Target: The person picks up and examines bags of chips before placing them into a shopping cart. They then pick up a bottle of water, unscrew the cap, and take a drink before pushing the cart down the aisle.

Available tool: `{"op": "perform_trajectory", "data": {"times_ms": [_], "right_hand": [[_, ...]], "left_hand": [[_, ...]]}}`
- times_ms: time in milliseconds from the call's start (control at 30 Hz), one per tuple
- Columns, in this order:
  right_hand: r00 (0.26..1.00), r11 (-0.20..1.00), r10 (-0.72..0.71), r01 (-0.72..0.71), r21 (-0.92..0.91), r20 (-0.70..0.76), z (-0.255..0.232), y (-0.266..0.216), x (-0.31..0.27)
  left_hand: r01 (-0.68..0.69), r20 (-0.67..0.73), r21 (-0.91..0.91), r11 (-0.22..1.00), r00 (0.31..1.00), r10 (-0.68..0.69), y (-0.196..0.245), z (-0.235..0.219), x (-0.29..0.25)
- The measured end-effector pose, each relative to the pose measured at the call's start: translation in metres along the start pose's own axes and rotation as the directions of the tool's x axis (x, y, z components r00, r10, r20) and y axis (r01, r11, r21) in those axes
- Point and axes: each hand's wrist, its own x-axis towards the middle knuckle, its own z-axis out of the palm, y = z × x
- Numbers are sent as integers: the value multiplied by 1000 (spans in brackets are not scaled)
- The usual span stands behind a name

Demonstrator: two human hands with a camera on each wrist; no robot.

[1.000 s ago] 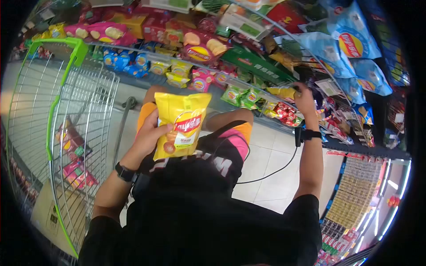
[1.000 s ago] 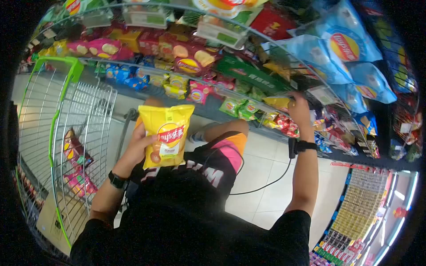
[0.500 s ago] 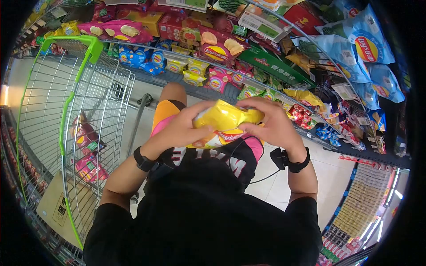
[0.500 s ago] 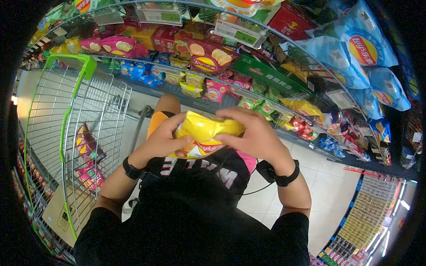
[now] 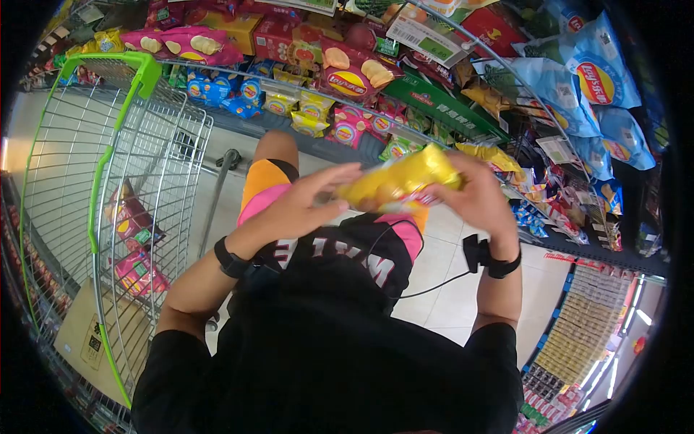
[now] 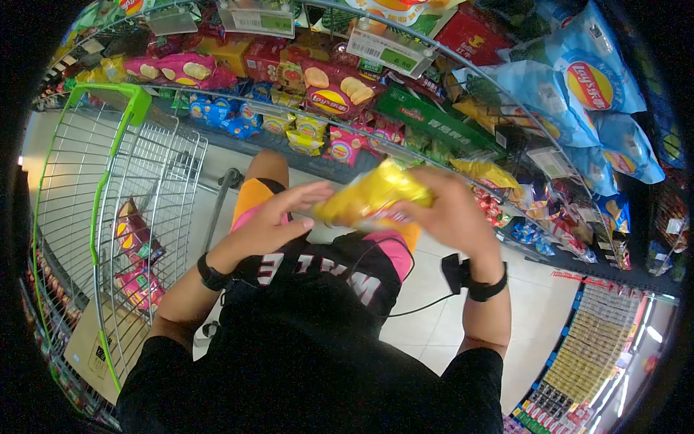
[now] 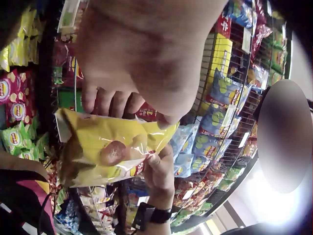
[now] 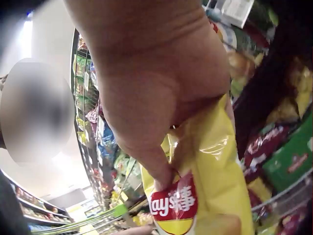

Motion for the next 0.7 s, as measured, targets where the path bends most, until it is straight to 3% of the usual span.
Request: {"op": "perform_trajectory", "data": {"times_ms": [67, 167, 267, 467, 567, 600, 700], "right_hand": [[993, 986, 29, -48, -163, -119, -23, 15, 1], [970, 956, 54, -120, -269, -238, -45, 35, 7], [966, 882, 3, -125, -455, -259, -46, 76, 12], [940, 799, 202, -320, -509, -274, -34, 141, 24], [941, 819, 208, -317, -478, -267, -27, 157, 32], [956, 809, 153, -267, -524, -250, -26, 159, 33], [960, 847, 147, -246, -472, -237, -21, 143, 39]], "left_hand": [[50, -3, -53, 997, 999, -51, -1, -11, -3], [116, -21, -86, 989, 993, -118, -7, -23, -12], [158, -32, -80, 984, 986, -161, -11, -27, -18], [109, -36, -15, 994, 993, -109, -5, -36, -33], [85, -89, 67, 994, 993, -79, 10, -47, -44], [141, -96, 31, 990, 986, -138, 8, -54, -49], [68, -191, 75, 995, 980, -53, 11, -64, -61]]}}
